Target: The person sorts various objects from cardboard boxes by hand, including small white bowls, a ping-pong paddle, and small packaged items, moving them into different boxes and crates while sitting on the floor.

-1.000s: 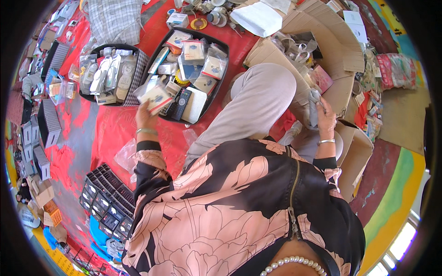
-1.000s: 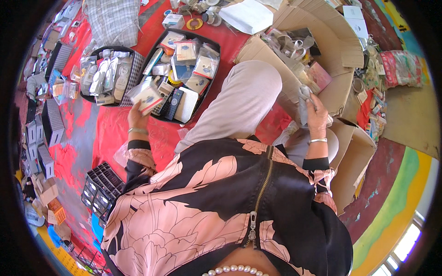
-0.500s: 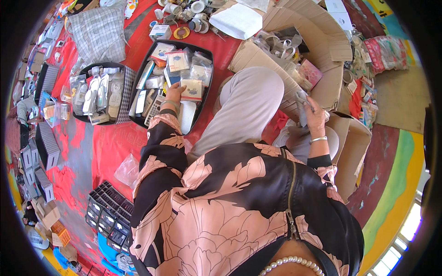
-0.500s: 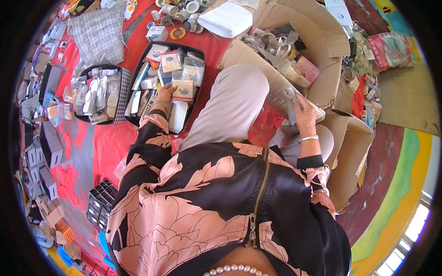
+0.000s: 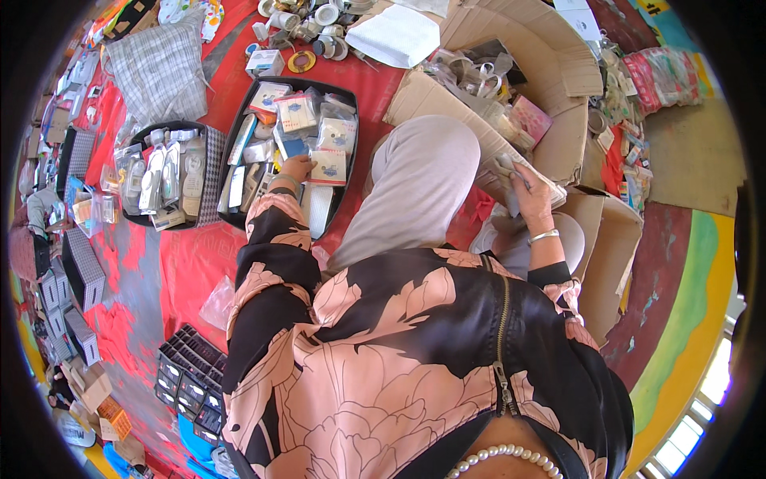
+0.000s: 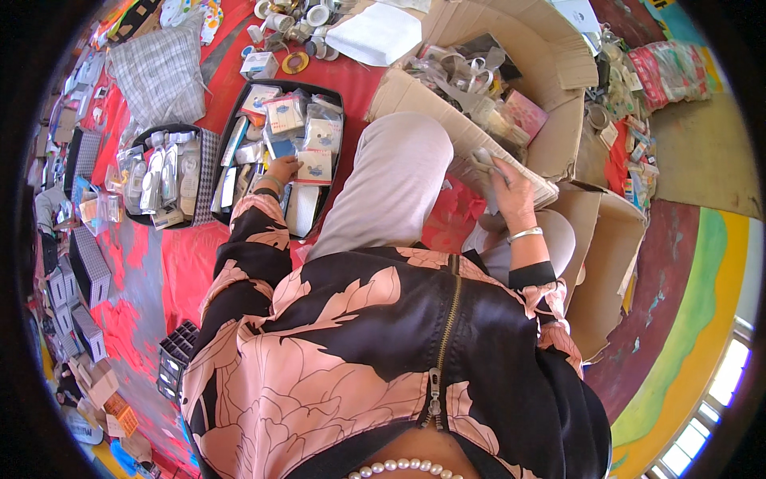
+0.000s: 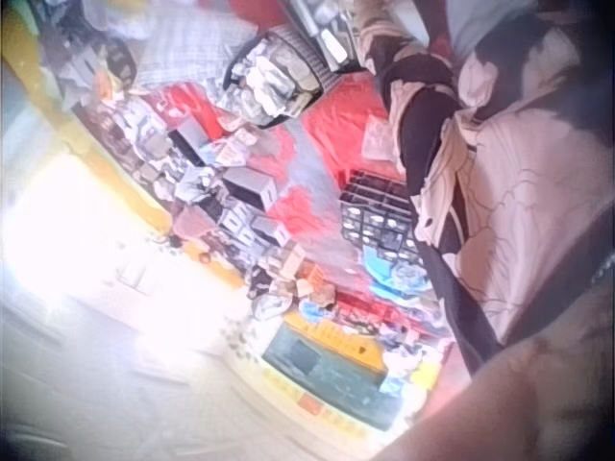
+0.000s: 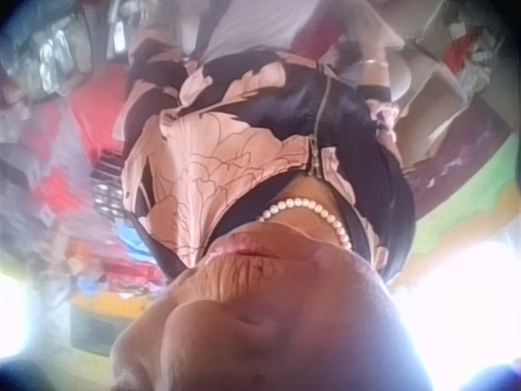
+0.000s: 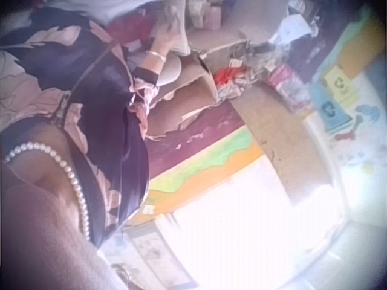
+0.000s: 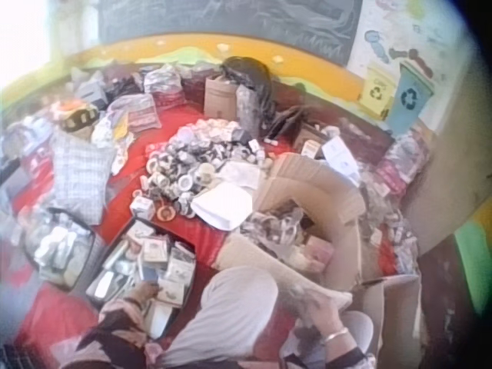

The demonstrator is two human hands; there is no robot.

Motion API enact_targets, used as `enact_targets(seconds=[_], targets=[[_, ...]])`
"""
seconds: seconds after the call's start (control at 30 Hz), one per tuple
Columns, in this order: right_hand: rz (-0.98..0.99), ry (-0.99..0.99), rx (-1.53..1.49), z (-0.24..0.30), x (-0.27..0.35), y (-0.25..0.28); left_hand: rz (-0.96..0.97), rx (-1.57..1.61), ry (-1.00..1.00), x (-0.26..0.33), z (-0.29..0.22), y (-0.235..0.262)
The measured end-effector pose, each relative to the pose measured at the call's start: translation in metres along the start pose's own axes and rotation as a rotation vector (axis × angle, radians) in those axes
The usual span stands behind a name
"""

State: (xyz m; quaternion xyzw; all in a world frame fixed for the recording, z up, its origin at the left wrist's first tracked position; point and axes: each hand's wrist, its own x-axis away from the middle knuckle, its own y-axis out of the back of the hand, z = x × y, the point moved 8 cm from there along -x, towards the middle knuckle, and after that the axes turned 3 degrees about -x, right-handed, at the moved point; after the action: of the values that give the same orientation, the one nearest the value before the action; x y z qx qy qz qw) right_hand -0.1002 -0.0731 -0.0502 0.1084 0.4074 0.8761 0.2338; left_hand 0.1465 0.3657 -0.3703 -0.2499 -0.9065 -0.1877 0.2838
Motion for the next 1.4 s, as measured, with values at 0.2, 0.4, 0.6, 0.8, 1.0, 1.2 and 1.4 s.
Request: enact_targets(seconds=[0.2, 0.4, 0.6, 0.8, 1.0, 1.2, 1.4], targets=[[-0.027, 0.074, 0.023, 0.005, 0.003, 0.004, -0.499, -0.379, -0.166, 0.043, -0.045, 0.004], [-0.025, 0.062, -0.018, 0.014, 0.005, 0.007, -0.463, -0.976, -0.528, 0.103, -0.103, -0.052], [-0.018, 0.063, -0.041, 0.018, 0.007, 0.009, -0.223, -1.193, -0.491, 0.072, -0.056, -0.078], [-0.029, 0.106, -0.088, 0.024, 0.007, 0.011, -0.246, -1.066, -0.505, 0.080, -0.062, -0.067], [-0.043, 0.104, -0.079, 0.025, 0.016, 0.023, -0.740, -0.876, -0.417, 0.072, -0.127, -0.004], [-0.022, 0.084, -0.008, 0.022, 0.015, 0.018, -0.882, -0.578, 0.023, 0.000, -0.113, 0.083], [0.029, 0.042, -0.013, 0.018, 0.005, 0.009, -0.672, -0.720, 0.213, -0.043, -0.097, 0.110]])
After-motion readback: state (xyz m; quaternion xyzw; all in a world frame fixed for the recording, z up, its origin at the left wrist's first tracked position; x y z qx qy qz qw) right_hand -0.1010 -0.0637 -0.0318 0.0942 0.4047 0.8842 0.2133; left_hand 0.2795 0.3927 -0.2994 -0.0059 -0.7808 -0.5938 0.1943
